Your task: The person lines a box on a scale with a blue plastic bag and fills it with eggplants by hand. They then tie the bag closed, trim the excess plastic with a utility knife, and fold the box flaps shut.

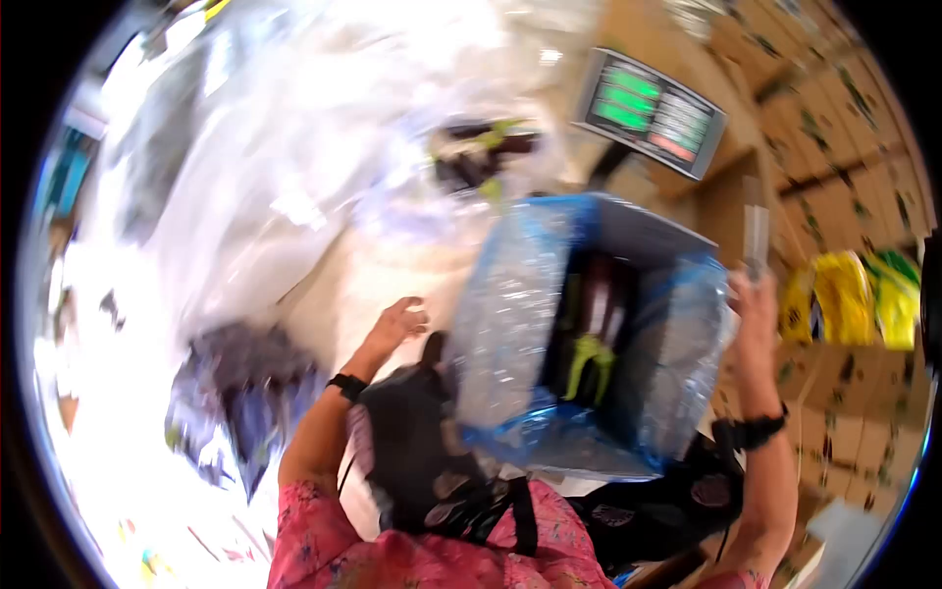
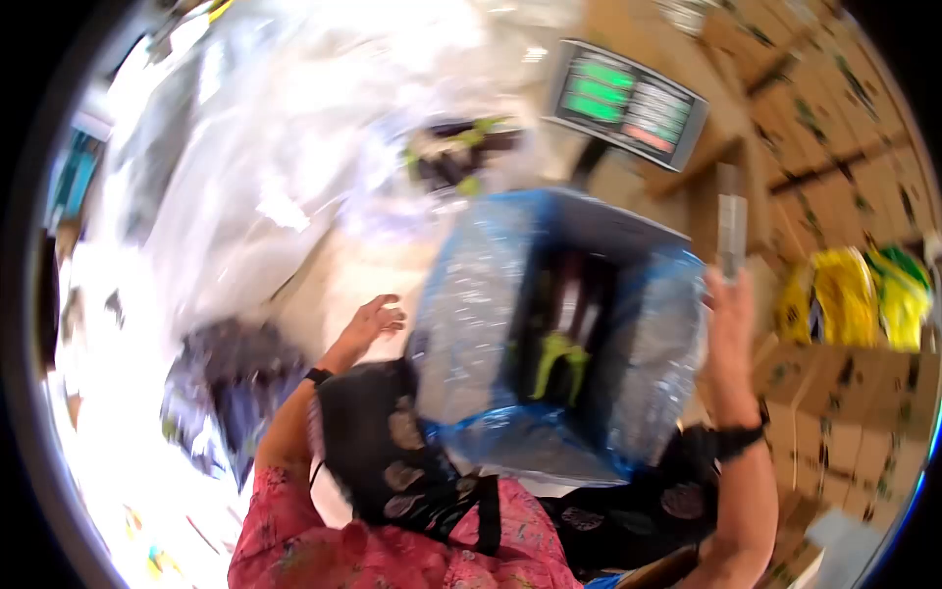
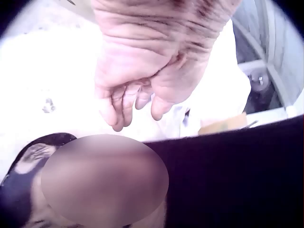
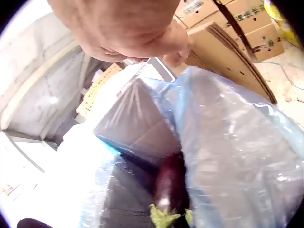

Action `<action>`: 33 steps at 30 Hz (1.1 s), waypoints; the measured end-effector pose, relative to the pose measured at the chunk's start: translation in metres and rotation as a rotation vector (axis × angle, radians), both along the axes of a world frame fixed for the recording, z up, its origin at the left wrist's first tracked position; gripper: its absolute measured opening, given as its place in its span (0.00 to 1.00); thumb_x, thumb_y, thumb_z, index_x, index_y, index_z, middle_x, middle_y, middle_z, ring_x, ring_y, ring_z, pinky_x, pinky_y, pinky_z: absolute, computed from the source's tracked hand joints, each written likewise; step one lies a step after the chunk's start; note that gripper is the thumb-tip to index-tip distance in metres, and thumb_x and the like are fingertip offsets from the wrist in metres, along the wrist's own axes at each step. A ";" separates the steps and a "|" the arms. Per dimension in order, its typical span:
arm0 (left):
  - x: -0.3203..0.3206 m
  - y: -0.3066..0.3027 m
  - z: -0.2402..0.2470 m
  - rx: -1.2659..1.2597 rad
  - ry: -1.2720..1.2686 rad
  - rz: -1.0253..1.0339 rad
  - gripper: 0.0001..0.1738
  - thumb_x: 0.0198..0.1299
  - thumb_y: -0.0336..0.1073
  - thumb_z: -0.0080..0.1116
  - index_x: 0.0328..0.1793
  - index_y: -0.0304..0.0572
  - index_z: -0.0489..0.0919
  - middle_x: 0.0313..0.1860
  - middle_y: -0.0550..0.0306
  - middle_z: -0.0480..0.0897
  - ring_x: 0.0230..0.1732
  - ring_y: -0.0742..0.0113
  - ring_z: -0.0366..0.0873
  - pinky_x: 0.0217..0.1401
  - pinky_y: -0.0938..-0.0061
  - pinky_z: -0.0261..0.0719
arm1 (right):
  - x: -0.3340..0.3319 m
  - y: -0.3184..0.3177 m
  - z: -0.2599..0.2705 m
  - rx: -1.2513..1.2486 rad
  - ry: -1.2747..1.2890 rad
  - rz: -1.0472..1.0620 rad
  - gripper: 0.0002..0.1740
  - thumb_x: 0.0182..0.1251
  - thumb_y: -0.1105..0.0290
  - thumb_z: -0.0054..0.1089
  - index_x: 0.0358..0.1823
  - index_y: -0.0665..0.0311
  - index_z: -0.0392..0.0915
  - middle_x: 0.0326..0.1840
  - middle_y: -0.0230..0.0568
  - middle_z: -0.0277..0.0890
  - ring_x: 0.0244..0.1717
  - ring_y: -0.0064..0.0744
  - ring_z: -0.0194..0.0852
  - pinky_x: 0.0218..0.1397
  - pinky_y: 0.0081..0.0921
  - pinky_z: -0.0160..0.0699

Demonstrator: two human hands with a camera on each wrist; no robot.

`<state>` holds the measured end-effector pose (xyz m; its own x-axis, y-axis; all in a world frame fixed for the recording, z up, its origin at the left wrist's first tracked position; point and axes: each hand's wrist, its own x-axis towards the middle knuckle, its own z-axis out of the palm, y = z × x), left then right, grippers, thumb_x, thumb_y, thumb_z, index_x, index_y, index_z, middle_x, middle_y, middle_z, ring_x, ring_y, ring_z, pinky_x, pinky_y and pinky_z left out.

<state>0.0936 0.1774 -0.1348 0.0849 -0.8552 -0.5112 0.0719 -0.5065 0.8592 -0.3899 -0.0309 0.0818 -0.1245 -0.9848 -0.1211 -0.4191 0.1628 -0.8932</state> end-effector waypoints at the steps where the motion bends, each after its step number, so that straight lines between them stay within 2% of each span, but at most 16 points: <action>1: 0.005 0.028 0.011 -0.057 0.036 0.065 0.24 0.68 0.41 0.54 0.65 0.34 0.72 0.44 0.48 0.84 0.44 0.62 0.84 0.47 0.70 0.82 | 0.018 0.004 0.016 -0.066 -0.027 0.037 0.13 0.77 0.59 0.52 0.50 0.61 0.74 0.38 0.32 0.76 0.36 0.22 0.74 0.41 0.21 0.74; 2: 0.009 0.053 0.021 0.018 0.023 0.123 0.24 0.69 0.42 0.54 0.65 0.33 0.72 0.45 0.48 0.84 0.45 0.63 0.84 0.49 0.71 0.81 | 0.033 0.011 0.030 -0.046 -0.073 0.096 0.08 0.77 0.63 0.53 0.47 0.59 0.73 0.31 0.25 0.70 0.27 0.14 0.64 0.29 0.14 0.63; 4: 0.012 0.104 0.049 0.025 -0.028 0.219 0.23 0.69 0.41 0.54 0.64 0.33 0.73 0.45 0.49 0.85 0.45 0.64 0.84 0.49 0.73 0.81 | 0.066 0.032 0.052 0.035 -0.191 0.156 0.05 0.77 0.66 0.52 0.47 0.58 0.72 0.26 0.21 0.59 0.22 0.11 0.50 0.24 0.15 0.51; 7: 0.015 0.165 0.104 0.026 -0.110 0.437 0.20 0.68 0.38 0.54 0.61 0.34 0.77 0.43 0.51 0.86 0.41 0.66 0.84 0.43 0.74 0.81 | 0.121 0.071 0.074 0.077 -0.261 0.304 0.06 0.76 0.66 0.52 0.45 0.61 0.72 0.24 0.23 0.55 0.20 0.12 0.46 0.23 0.16 0.47; 10: 0.039 0.214 0.167 -0.056 -0.457 0.487 0.17 0.67 0.37 0.55 0.58 0.35 0.80 0.39 0.55 0.86 0.38 0.69 0.83 0.39 0.75 0.80 | 0.150 0.097 0.075 0.167 -0.357 0.472 0.07 0.77 0.65 0.52 0.45 0.61 0.72 0.23 0.22 0.52 0.20 0.11 0.43 0.23 0.16 0.44; 12: 0.065 0.247 0.198 -0.098 -0.636 0.661 0.14 0.66 0.35 0.55 0.53 0.36 0.82 0.36 0.58 0.85 0.36 0.73 0.82 0.36 0.76 0.79 | 0.161 0.111 0.075 0.245 -0.419 0.538 0.08 0.78 0.64 0.52 0.44 0.61 0.72 0.23 0.21 0.51 0.20 0.11 0.42 0.23 0.16 0.44; 14: 0.098 0.283 0.215 -0.149 -0.829 0.879 0.12 0.67 0.33 0.57 0.52 0.35 0.82 0.40 0.58 0.85 0.38 0.73 0.81 0.39 0.78 0.79 | 0.174 0.124 0.075 0.276 -0.448 0.576 0.10 0.78 0.61 0.51 0.43 0.61 0.71 0.22 0.20 0.51 0.20 0.11 0.43 0.22 0.16 0.45; 15: 0.110 0.297 0.219 -0.244 -0.987 0.934 0.12 0.66 0.33 0.57 0.52 0.35 0.81 0.44 0.52 0.86 0.42 0.68 0.83 0.44 0.74 0.79 | 0.178 0.131 0.074 0.292 -0.446 0.589 0.11 0.79 0.61 0.51 0.42 0.61 0.70 0.22 0.20 0.51 0.20 0.11 0.43 0.22 0.16 0.45; 17: 0.127 0.322 0.229 -0.112 -1.348 0.832 0.13 0.63 0.30 0.58 0.52 0.33 0.81 0.44 0.45 0.84 0.46 0.49 0.82 0.50 0.62 0.78 | 0.184 0.142 0.070 0.325 -0.441 0.609 0.11 0.79 0.60 0.51 0.42 0.60 0.70 0.22 0.20 0.51 0.20 0.11 0.44 0.22 0.16 0.46; 19: 0.142 0.331 0.229 -0.118 -1.639 0.719 0.14 0.61 0.31 0.60 0.53 0.35 0.80 0.43 0.46 0.82 0.51 0.46 0.79 0.58 0.55 0.74 | 0.183 0.146 0.062 0.346 -0.429 0.630 0.12 0.79 0.59 0.50 0.42 0.59 0.70 0.22 0.21 0.52 0.18 0.12 0.46 0.21 0.16 0.48; 22: 0.154 0.310 0.235 -0.039 -2.037 0.572 0.18 0.62 0.41 0.61 0.54 0.39 0.81 0.45 0.47 0.82 0.56 0.45 0.77 0.62 0.48 0.67 | 0.185 0.149 0.054 0.348 -0.442 0.619 0.10 0.79 0.61 0.51 0.42 0.60 0.70 0.21 0.21 0.53 0.17 0.11 0.46 0.19 0.15 0.46; 25: 0.182 0.290 0.238 0.463 -1.783 0.423 0.25 0.61 0.54 0.60 0.55 0.42 0.81 0.46 0.45 0.83 0.56 0.46 0.77 0.64 0.45 0.64 | 0.189 0.151 0.054 0.345 -0.423 0.608 0.10 0.79 0.61 0.51 0.41 0.59 0.69 0.22 0.21 0.53 0.17 0.11 0.46 0.19 0.15 0.46; 26: 0.195 0.282 0.238 0.535 -1.717 0.453 0.30 0.61 0.61 0.58 0.54 0.42 0.82 0.47 0.43 0.84 0.54 0.42 0.79 0.61 0.48 0.69 | 0.189 0.150 0.052 0.350 -0.433 0.612 0.09 0.79 0.62 0.51 0.41 0.59 0.69 0.22 0.21 0.54 0.17 0.11 0.46 0.19 0.15 0.46; 29: 0.238 0.272 0.211 0.397 -1.561 0.641 0.28 0.61 0.57 0.59 0.50 0.38 0.83 0.46 0.39 0.85 0.49 0.39 0.81 0.54 0.50 0.75 | 0.185 0.152 0.045 0.374 -0.465 0.606 0.09 0.79 0.62 0.51 0.41 0.59 0.69 0.22 0.21 0.54 0.18 0.11 0.46 0.20 0.15 0.46; 32: 0.256 0.255 0.189 0.074 -1.397 0.994 0.23 0.61 0.51 0.58 0.44 0.35 0.83 0.40 0.39 0.86 0.41 0.40 0.82 0.45 0.54 0.78 | 0.184 0.152 0.040 0.397 -0.484 0.600 0.10 0.78 0.62 0.51 0.40 0.60 0.69 0.22 0.21 0.54 0.19 0.11 0.47 0.20 0.16 0.47; 33: 0.256 0.248 0.181 -0.044 -1.264 1.016 0.22 0.61 0.49 0.57 0.42 0.34 0.83 0.37 0.40 0.85 0.39 0.42 0.82 0.43 0.54 0.77 | 0.184 0.155 0.041 0.399 -0.489 0.600 0.10 0.78 0.62 0.51 0.41 0.60 0.69 0.22 0.21 0.55 0.19 0.11 0.47 0.20 0.16 0.47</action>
<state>0.3497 0.4252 0.0463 0.9184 -0.1985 0.3422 -0.3823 -0.6681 0.6384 -0.2055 0.1237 0.1225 0.5584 -0.7398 -0.3754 -0.1185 0.3768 -0.9187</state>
